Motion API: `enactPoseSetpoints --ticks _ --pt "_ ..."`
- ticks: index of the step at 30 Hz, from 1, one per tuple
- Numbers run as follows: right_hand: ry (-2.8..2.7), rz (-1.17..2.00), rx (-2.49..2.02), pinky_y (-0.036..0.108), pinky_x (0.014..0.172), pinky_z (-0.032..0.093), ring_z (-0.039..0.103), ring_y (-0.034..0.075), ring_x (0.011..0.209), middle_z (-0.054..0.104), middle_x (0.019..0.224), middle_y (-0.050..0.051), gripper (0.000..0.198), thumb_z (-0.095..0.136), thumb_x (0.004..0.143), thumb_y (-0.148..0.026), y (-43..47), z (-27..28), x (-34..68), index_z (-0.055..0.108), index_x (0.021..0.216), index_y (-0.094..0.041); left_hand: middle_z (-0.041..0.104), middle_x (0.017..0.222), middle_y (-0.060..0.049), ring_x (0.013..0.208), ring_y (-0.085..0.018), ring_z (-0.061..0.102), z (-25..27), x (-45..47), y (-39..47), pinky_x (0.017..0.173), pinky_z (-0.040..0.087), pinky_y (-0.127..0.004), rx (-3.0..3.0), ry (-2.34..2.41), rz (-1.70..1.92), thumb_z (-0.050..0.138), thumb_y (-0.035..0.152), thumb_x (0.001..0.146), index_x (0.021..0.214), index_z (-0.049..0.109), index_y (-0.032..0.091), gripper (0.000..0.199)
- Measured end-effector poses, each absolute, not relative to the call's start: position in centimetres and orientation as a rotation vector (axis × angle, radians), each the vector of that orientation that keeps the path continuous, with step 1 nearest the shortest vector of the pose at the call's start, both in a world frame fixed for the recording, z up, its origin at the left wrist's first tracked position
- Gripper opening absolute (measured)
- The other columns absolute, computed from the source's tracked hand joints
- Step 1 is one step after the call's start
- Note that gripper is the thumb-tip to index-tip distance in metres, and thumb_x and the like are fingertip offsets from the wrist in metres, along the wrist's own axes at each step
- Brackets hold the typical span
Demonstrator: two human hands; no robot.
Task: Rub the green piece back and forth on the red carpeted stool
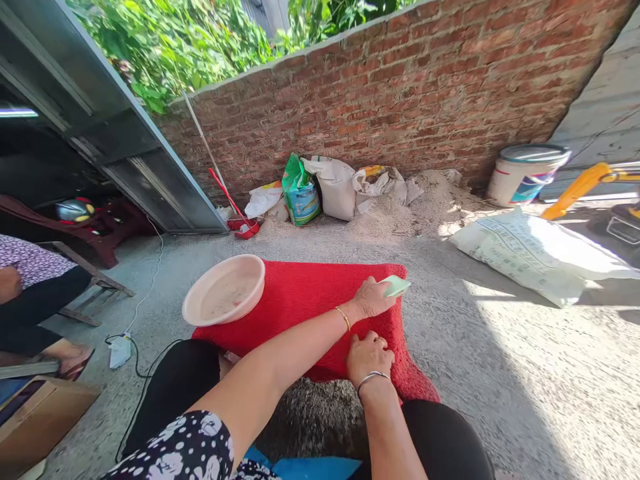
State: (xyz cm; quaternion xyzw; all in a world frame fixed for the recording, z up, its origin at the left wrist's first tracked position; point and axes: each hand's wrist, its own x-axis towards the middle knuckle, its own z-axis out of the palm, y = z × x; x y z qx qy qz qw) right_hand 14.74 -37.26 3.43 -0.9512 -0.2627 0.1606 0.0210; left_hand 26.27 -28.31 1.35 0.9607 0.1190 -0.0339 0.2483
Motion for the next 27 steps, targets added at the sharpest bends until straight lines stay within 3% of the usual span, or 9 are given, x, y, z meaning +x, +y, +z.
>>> enactPoseSetpoints --ticks 3,7,11,16,21,24,27 --pt "-0.850 0.484 -2.951 0.045 0.074 0.047 0.055 0.035 0.106 0.055 0.113 0.018 0.038 0.064 0.082 -0.042 -37.5 3.7 14.6 0.063 0.115 -0.023 0.057 0.113 -0.002 0.106 -0.023 0.055 2.9 23.6 -23.5 0.092 0.042 -0.033 2.587 0.763 0.013 0.052 0.053 0.078 0.117 0.056 0.038 0.042" --pt "-0.876 0.495 -2.923 0.046 0.075 0.047 0.055 0.035 0.106 0.055 0.115 0.019 0.039 0.065 0.082 -0.045 -37.7 3.7 14.5 0.063 0.114 -0.023 0.051 0.125 -0.015 0.116 -0.032 0.049 5.2 18.7 -14.9 0.091 0.041 -0.043 2.517 1.275 0.116 0.038 0.042 0.088 0.128 0.048 0.024 0.045" --pt "-0.890 0.493 -2.906 0.047 0.074 0.047 0.055 0.036 0.106 0.055 0.115 0.019 0.040 0.065 0.081 -0.045 -37.8 3.6 14.6 0.063 0.114 -0.023 0.044 0.130 -0.024 0.121 -0.038 0.045 5.4 15.9 -11.8 0.090 0.041 -0.049 2.429 1.574 0.134 0.040 0.036 0.086 0.129 0.045 0.015 0.048" --pt "-0.898 0.464 -2.926 0.046 0.073 0.046 0.055 0.036 0.105 0.055 0.114 0.019 0.039 0.065 0.081 -0.044 -37.6 3.3 14.5 0.063 0.115 -0.023 0.044 0.131 -0.021 0.122 -0.037 0.042 3.0 18.6 -18.7 0.096 0.036 -0.050 2.528 1.338 0.114 0.042 0.039 0.086 0.130 0.045 0.018 0.049" --pt "-0.895 0.421 -2.954 0.045 0.073 0.046 0.056 0.035 0.103 0.056 0.110 0.019 0.038 0.065 0.082 -0.040 -37.6 3.1 14.3 0.064 0.114 -0.021 0.055 0.119 -0.006 0.111 -0.027 0.052 1.5 22.7 -27.6 0.093 0.041 -0.039 2.627 0.687 -0.040 0.056 0.054 0.075 0.118 0.057 0.034 0.047" --pt "-0.877 0.464 -2.954 0.045 0.074 0.046 0.055 0.036 0.104 0.055 0.112 0.020 0.040 0.064 0.083 -0.040 -37.4 3.2 14.3 0.062 0.118 -0.022 0.059 0.109 -0.004 0.101 -0.024 0.057 2.1 23.2 -28.0 0.087 0.045 -0.037 2.580 0.431 -0.094 0.050 0.063 0.077 0.116 0.059 0.038 0.048" --pt "-0.898 0.479 -2.966 0.046 0.074 0.046 0.055 0.036 0.106 0.054 0.115 0.021 0.041 0.064 0.082 -0.042 -37.4 3.3 14.3 0.062 0.118 -0.022 0.060 0.111 -0.004 0.101 -0.024 0.058 3.4 21.5 -23.8 0.089 0.044 -0.037 2.548 0.659 -0.019 0.048 0.060 0.080 0.121 0.057 0.037 0.048"
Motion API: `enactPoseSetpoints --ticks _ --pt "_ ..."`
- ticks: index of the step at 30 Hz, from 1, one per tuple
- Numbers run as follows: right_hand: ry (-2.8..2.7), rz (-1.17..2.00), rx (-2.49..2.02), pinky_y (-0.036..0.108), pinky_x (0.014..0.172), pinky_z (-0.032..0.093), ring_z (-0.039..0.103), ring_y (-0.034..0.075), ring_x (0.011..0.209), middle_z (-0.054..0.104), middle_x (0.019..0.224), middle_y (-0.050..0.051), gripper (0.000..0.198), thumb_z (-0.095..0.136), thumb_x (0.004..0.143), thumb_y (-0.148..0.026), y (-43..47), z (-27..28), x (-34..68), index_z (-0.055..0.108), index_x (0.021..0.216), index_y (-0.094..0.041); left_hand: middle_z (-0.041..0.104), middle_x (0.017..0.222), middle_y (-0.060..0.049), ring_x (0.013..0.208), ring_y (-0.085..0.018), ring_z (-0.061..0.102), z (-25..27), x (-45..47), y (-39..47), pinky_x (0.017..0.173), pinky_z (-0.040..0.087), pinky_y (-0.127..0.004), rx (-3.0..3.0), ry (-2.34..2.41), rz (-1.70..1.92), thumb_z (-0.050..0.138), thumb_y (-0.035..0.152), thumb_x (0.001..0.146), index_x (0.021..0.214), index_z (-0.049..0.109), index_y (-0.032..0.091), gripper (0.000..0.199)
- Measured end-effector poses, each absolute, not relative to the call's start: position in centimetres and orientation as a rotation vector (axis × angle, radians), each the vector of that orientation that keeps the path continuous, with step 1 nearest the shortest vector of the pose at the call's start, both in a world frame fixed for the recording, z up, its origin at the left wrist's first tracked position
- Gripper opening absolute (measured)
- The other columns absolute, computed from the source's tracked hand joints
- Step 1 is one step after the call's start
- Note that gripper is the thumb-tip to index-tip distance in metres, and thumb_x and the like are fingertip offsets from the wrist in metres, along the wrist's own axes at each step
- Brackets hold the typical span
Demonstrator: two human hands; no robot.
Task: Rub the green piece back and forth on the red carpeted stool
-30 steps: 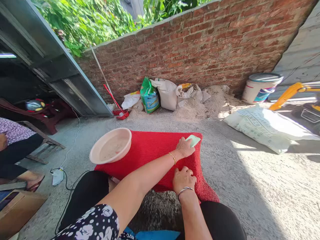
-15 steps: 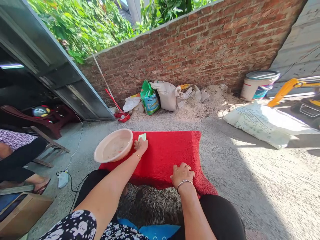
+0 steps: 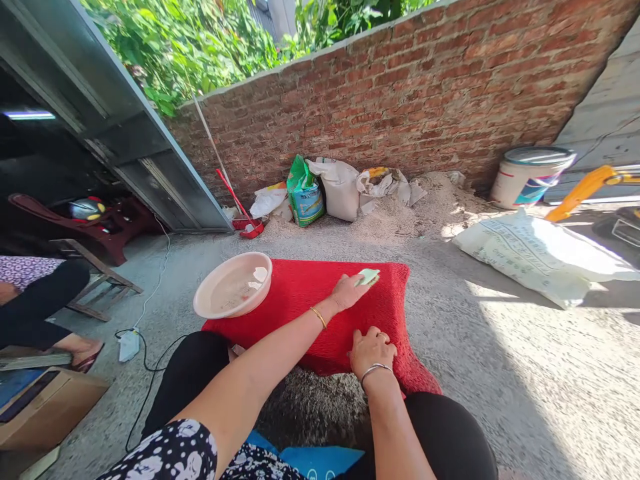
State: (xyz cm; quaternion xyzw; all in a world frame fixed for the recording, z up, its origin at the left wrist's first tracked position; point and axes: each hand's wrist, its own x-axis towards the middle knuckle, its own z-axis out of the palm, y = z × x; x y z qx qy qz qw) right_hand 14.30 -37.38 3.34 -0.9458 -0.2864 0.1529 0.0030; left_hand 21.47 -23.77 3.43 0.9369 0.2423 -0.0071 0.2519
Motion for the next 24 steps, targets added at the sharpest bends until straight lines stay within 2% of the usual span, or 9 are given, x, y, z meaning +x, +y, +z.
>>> enactPoseSetpoints --ticks 5,9,12,15,19,21,24 --pt "-0.903 0.476 -2.964 0.045 0.074 0.045 0.054 0.036 0.107 0.054 0.117 0.021 0.041 0.064 0.082 -0.044 -37.5 3.6 14.2 0.061 0.117 -0.022 0.051 0.126 -0.017 0.117 -0.034 0.049 5.1 15.8 -14.3 0.091 0.041 -0.046 2.509 1.292 0.120 0.039 0.046 0.087 0.128 0.049 0.025 0.048" --pt "-0.895 0.482 -2.958 0.045 0.075 0.045 0.054 0.036 0.107 0.053 0.117 0.021 0.041 0.064 0.082 -0.044 -37.6 3.7 14.1 0.061 0.117 -0.022 0.047 0.126 -0.022 0.118 -0.037 0.047 4.3 13.5 -13.0 0.091 0.040 -0.050 2.485 1.489 0.128 0.041 0.043 0.086 0.127 0.049 0.018 0.048" --pt "-0.905 0.472 -2.966 0.045 0.075 0.045 0.054 0.035 0.106 0.054 0.117 0.020 0.041 0.063 0.083 -0.044 -37.6 3.7 14.1 0.061 0.117 -0.023 0.049 0.126 -0.017 0.118 -0.033 0.047 2.8 14.4 -17.1 0.094 0.038 -0.047 2.544 1.389 0.128 0.045 0.045 0.084 0.127 0.049 0.024 0.048" --pt "-0.915 0.471 -2.978 0.045 0.076 0.045 0.053 0.035 0.107 0.053 0.118 0.020 0.041 0.063 0.083 -0.043 -37.7 3.3 14.1 0.060 0.119 -0.023 0.052 0.124 -0.009 0.118 -0.029 0.047 1.5 16.6 -23.2 0.097 0.037 -0.042 2.651 1.068 0.094 0.053 0.051 0.079 0.124 0.052 0.033 0.049" --pt "-0.928 0.500 -2.974 0.044 0.077 0.044 0.053 0.035 0.107 0.053 0.116 0.021 0.041 0.060 0.085 -0.040 -37.7 2.9 14.1 0.060 0.121 -0.021 0.057 0.114 -0.006 0.107 -0.026 0.055 1.7 19.5 -27.9 0.091 0.043 -0.039 2.608 0.433 -0.079 0.044 0.060 0.082 0.121 0.056 0.035 0.048" --pt "-0.926 0.508 -2.971 0.044 0.077 0.044 0.053 0.035 0.107 0.053 0.116 0.021 0.040 0.060 0.085 -0.040 -37.8 2.9 14.1 0.060 0.120 -0.021 0.061 0.107 -0.003 0.101 -0.022 0.058 2.5 20.5 -27.3 0.088 0.046 -0.034 2.534 0.445 -0.050 0.045 0.062 0.081 0.120 0.057 0.038 0.048" --pt "-0.926 0.476 -2.978 0.045 0.077 0.043 0.053 0.036 0.107 0.052 0.118 0.021 0.041 0.062 0.083 -0.043 -37.8 3.2 13.9 0.060 0.119 -0.022 0.062 0.106 -0.003 0.101 -0.021 0.059 3.9 20.8 -23.0 0.088 0.047 -0.032 2.497 0.816 0.065 0.048 0.059 0.081 0.119 0.058 0.037 0.044"
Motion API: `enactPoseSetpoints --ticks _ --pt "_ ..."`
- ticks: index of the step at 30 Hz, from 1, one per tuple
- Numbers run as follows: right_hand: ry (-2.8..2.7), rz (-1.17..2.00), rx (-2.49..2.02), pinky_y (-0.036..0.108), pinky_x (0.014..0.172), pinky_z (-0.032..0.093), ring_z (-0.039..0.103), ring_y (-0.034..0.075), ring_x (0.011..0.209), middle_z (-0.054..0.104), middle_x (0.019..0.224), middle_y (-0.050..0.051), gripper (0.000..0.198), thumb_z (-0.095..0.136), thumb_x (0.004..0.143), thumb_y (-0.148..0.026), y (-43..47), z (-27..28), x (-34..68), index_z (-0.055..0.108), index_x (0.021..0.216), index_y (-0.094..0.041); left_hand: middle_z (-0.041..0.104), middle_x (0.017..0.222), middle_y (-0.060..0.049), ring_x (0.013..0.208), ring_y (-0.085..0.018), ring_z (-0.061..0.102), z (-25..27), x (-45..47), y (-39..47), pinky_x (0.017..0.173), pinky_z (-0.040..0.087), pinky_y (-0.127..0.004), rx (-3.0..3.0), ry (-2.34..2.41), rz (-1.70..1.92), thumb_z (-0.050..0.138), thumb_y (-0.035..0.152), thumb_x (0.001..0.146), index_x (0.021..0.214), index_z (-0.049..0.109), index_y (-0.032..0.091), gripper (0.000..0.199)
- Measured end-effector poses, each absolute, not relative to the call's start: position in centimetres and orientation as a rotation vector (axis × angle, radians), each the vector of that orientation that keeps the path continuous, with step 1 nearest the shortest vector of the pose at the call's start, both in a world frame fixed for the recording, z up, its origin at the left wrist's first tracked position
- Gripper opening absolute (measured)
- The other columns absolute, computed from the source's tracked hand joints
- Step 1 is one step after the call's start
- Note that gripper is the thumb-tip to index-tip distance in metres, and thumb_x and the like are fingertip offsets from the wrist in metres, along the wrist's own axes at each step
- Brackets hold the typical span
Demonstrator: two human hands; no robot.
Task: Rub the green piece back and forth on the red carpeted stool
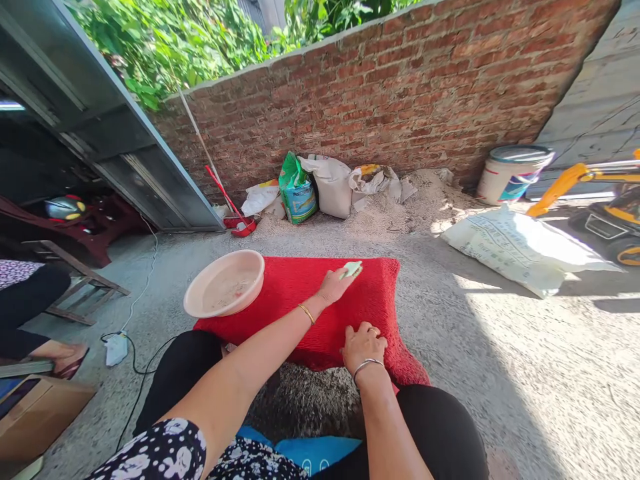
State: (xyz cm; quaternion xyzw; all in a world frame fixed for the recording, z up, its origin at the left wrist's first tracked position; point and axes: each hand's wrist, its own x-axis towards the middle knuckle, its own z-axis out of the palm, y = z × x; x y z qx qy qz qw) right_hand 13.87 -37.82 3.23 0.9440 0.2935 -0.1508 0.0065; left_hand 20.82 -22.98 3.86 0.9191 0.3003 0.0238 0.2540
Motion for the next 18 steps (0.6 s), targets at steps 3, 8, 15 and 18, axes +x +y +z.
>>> enactPoseSetpoints --ticks 3,8,15,18 --pt "0.938 -0.443 2.966 0.045 0.077 0.043 0.053 0.035 0.106 0.053 0.117 0.021 0.041 0.063 0.083 -0.043 -37.9 3.7 13.7 0.060 0.116 -0.021 0.057 0.119 -0.012 0.111 -0.030 0.054 4.9 19.7 -17.0 0.089 0.045 -0.042 2.460 1.189 0.119 0.041 0.050 0.088 0.124 0.054 0.028 0.044" --pt "0.940 -0.452 2.968 0.045 0.076 0.043 0.054 0.035 0.105 0.053 0.117 0.021 0.040 0.063 0.083 -0.043 -38.0 4.1 13.7 0.060 0.116 -0.020 0.043 0.132 -0.024 0.122 -0.040 0.042 5.2 17.8 -11.6 0.093 0.039 -0.052 2.404 1.547 0.161 0.042 0.041 0.088 0.127 0.048 0.015 0.047" --pt "0.911 -0.399 2.945 0.045 0.076 0.044 0.055 0.035 0.103 0.053 0.115 0.021 0.039 0.063 0.083 -0.041 -37.7 4.0 13.6 0.059 0.117 -0.021 0.048 0.130 -0.012 0.120 -0.031 0.044 1.9 22.8 -21.9 0.099 0.035 -0.046 2.579 1.102 0.136 0.051 0.046 0.081 0.121 0.054 0.027 0.045" --pt "0.888 -0.399 2.939 0.044 0.074 0.044 0.056 0.035 0.102 0.054 0.114 0.021 0.037 0.060 0.085 -0.040 -37.5 3.6 13.7 0.060 0.117 -0.020 0.053 0.123 -0.007 0.116 -0.028 0.048 1.2 24.4 -26.6 0.097 0.038 -0.041 2.627 0.631 0.024 0.053 0.056 0.077 0.114 0.059 0.033 0.045"
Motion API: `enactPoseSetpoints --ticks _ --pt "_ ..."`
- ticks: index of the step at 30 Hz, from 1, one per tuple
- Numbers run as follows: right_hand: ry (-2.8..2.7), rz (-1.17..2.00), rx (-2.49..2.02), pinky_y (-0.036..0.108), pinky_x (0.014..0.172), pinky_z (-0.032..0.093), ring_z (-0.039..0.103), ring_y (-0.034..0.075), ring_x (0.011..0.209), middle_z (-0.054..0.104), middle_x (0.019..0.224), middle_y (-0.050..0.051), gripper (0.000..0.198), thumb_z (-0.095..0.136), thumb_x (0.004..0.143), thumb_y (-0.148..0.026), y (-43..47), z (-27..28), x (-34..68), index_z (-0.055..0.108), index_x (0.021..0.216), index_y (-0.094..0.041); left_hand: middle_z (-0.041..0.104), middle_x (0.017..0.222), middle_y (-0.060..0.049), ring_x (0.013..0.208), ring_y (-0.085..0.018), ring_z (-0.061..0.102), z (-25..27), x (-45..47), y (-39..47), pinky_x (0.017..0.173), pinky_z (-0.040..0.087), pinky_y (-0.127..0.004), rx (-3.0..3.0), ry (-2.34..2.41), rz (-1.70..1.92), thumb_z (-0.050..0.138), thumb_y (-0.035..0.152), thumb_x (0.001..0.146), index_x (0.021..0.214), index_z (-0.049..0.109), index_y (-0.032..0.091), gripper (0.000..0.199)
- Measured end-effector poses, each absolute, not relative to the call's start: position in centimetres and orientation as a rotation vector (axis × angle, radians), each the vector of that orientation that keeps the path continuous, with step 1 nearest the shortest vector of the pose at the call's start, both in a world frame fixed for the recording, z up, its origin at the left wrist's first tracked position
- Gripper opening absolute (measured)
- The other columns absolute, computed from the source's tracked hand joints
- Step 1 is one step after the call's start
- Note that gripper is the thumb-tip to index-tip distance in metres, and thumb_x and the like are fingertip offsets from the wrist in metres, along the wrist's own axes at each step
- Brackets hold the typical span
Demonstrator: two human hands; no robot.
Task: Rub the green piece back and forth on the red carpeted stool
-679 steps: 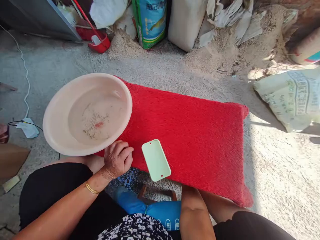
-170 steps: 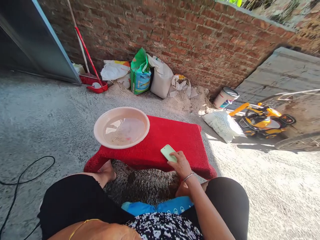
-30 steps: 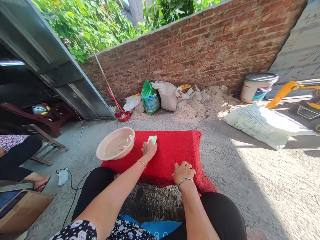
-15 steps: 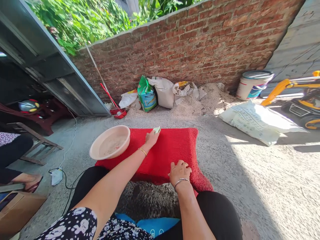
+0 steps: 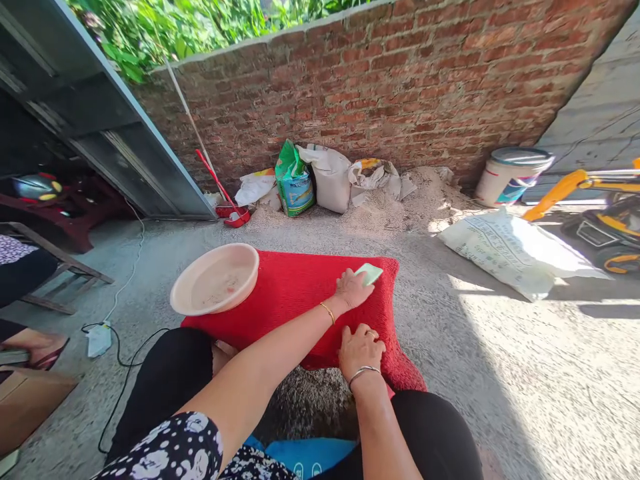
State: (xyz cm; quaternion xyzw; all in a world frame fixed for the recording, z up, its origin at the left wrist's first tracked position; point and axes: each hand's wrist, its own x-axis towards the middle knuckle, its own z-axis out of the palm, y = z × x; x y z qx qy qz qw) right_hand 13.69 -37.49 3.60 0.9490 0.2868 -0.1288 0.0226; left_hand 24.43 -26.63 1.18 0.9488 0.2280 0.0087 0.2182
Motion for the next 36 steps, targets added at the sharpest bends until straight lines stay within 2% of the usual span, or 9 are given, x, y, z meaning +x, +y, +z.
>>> enactPoseSetpoints --ticks 3,6,9,13,19,24,28,33,36 --pt "0.899 -0.368 2.940 0.043 0.073 0.045 0.056 0.035 0.101 0.054 0.111 0.020 0.037 0.061 0.085 -0.041 -37.4 3.2 13.7 0.060 0.116 -0.021 0.056 0.119 -0.005 0.113 -0.028 0.050 1.7 24.6 -26.3 0.094 0.040 -0.041 2.566 0.451 -0.016 0.050 0.063 0.076 0.115 0.059 0.037 0.048" --pt "0.916 -0.341 2.929 0.042 0.073 0.044 0.056 0.034 0.100 0.054 0.110 0.018 0.037 0.063 0.083 -0.042 -37.5 3.1 13.6 0.059 0.115 -0.023 0.056 0.120 -0.004 0.112 -0.027 0.052 2.9 23.1 -20.7 0.092 0.042 -0.038 2.464 0.919 0.103 0.052 0.059 0.077 0.116 0.058 0.038 0.044" --pt "0.920 -0.323 2.915 0.040 0.072 0.044 0.057 0.033 0.099 0.054 0.109 0.017 0.036 0.064 0.083 -0.043 -37.6 3.1 13.4 0.059 0.113 -0.023 0.050 0.127 -0.016 0.117 -0.034 0.048 4.0 20.6 -13.5 0.089 0.042 -0.044 2.376 1.304 0.171 0.041 0.047 0.086 0.126 0.051 0.025 0.047" --pt "0.917 -0.296 2.920 0.040 0.072 0.044 0.056 0.032 0.098 0.054 0.110 0.018 0.035 0.063 0.083 -0.043 -37.7 2.8 13.3 0.059 0.112 -0.023 0.044 0.130 -0.023 0.121 -0.038 0.043 4.2 18.5 -8.3 0.089 0.041 -0.047 2.309 1.579 0.235 0.040 0.036 0.086 0.126 0.048 0.015 0.046" --pt "0.902 -0.311 2.921 0.040 0.073 0.044 0.056 0.032 0.099 0.054 0.112 0.018 0.036 0.064 0.083 -0.043 -37.7 3.4 13.2 0.059 0.113 -0.024 0.046 0.128 -0.019 0.119 -0.035 0.042 2.5 23.8 -14.8 0.095 0.036 -0.048 2.462 1.357 0.250 0.045 0.041 0.085 0.118 0.054 0.018 0.041" --pt "0.889 -0.403 2.925 0.041 0.075 0.044 0.055 0.033 0.102 0.054 0.115 0.020 0.036 0.059 0.086 -0.039 -37.5 4.4 13.4 0.060 0.117 -0.021 0.051 0.124 -0.011 0.115 -0.030 0.045 1.0 28.5 -26.8 0.096 0.036 -0.044 2.620 0.798 0.139 0.050 0.051 0.080 0.115 0.058 0.027 0.043" --pt "0.877 -0.475 2.912 0.041 0.074 0.044 0.053 0.035 0.105 0.053 0.117 0.023 0.034 0.053 0.089 -0.036 -37.4 4.3 13.7 0.062 0.117 -0.018 0.052 0.121 -0.012 0.114 -0.032 0.047 1.7 28.2 -31.9 0.095 0.038 -0.046 2.568 0.224 -0.115 0.046 0.062 0.079 0.121 0.057 0.031 0.053" --pt "0.909 -0.437 2.955 0.041 0.077 0.043 0.055 0.033 0.103 0.054 0.113 0.018 0.037 0.061 0.084 -0.040 -37.8 4.2 13.8 0.060 0.117 -0.022 0.054 0.118 -0.009 0.111 -0.029 0.050 3.5 24.1 -25.7 0.093 0.041 -0.042 2.560 0.511 0.034 0.040 0.061 0.084 0.127 0.050 0.035 0.051" --pt "0.913 -0.469 3.019 0.040 0.080 0.044 0.056 0.030 0.104 0.055 0.112 0.014 0.040 0.060 0.085 -0.043 -38.8 4.4 14.4 0.058 0.121 -0.025 0.055 0.118 -0.007 0.110 -0.026 0.052 3.8 20.2 -18.7 0.092 0.041 -0.037 2.567 1.079 0.127 0.043 0.057 0.086 0.127 0.048 0.038 0.046"
